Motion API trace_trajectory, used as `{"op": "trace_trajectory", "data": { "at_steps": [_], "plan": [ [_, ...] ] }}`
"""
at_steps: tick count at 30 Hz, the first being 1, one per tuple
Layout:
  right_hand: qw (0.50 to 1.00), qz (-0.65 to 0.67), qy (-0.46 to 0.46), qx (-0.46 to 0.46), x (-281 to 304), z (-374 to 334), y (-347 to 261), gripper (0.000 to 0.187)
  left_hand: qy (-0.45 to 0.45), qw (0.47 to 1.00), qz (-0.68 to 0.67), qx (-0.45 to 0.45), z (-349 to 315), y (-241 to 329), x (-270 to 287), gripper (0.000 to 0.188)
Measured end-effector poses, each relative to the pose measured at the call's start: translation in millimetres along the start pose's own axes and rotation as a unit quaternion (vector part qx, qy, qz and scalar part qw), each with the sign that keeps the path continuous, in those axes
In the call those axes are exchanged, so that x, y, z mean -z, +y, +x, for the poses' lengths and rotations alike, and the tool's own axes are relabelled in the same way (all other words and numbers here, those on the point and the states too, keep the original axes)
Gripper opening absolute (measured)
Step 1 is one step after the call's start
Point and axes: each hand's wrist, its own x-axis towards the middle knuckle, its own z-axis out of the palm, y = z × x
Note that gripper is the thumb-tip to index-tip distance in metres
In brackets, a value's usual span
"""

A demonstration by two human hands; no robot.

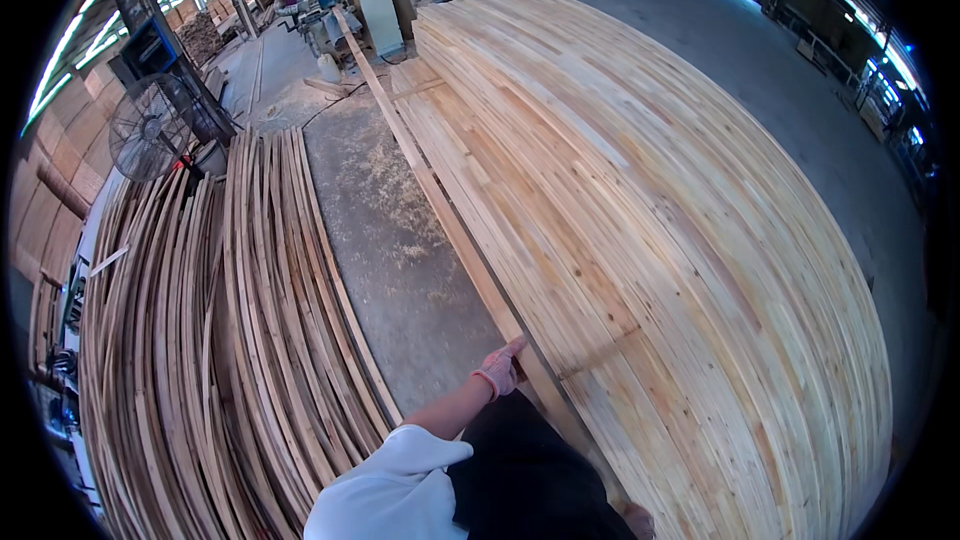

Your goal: The person picks up individual long wood planks from a large stack and places them onto another stack.

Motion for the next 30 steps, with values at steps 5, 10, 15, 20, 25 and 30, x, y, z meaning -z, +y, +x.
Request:
{"op": "trace_trajectory", "data": {
  "at_steps": [5, 10, 15, 20, 25, 30],
  "plan": [
    [0.992, 0.052, 0.065, 0.091, 47.2, 27.7, -90.9, 0.059, -0.109, 0.982, 0.083, 0.132, -40.1, -87.6, 0.4, 0.036],
    [0.936, 0.189, 0.095, 0.280, 53.3, 40.1, -126.9, 0.065, -0.217, 0.940, 0.096, 0.245, -17.7, -175.4, 32.6, 0.042],
    [0.919, 0.314, 0.108, 0.211, 29.7, 57.2, -25.2, 0.053, -0.040, 0.993, 0.078, 0.085, -21.1, -139.0, 30.1, 0.040],
    [0.999, -0.004, 0.029, -0.034, 6.4, 6.5, 154.5, 0.053, -0.113, 0.987, 0.090, 0.074, -69.0, -90.1, -16.9, 0.041],
    [0.974, 0.078, 0.017, -0.210, 15.4, -101.7, 200.7, 0.068, -0.176, 0.950, 0.254, 0.039, -70.3, -47.2, -20.7, 0.042],
    [0.963, 0.184, 0.095, -0.172, 51.5, -118.2, 113.9, 0.065, -0.146, 0.960, 0.235, -0.052, -48.7, 55.5, -39.1, 0.040]
  ]
}}
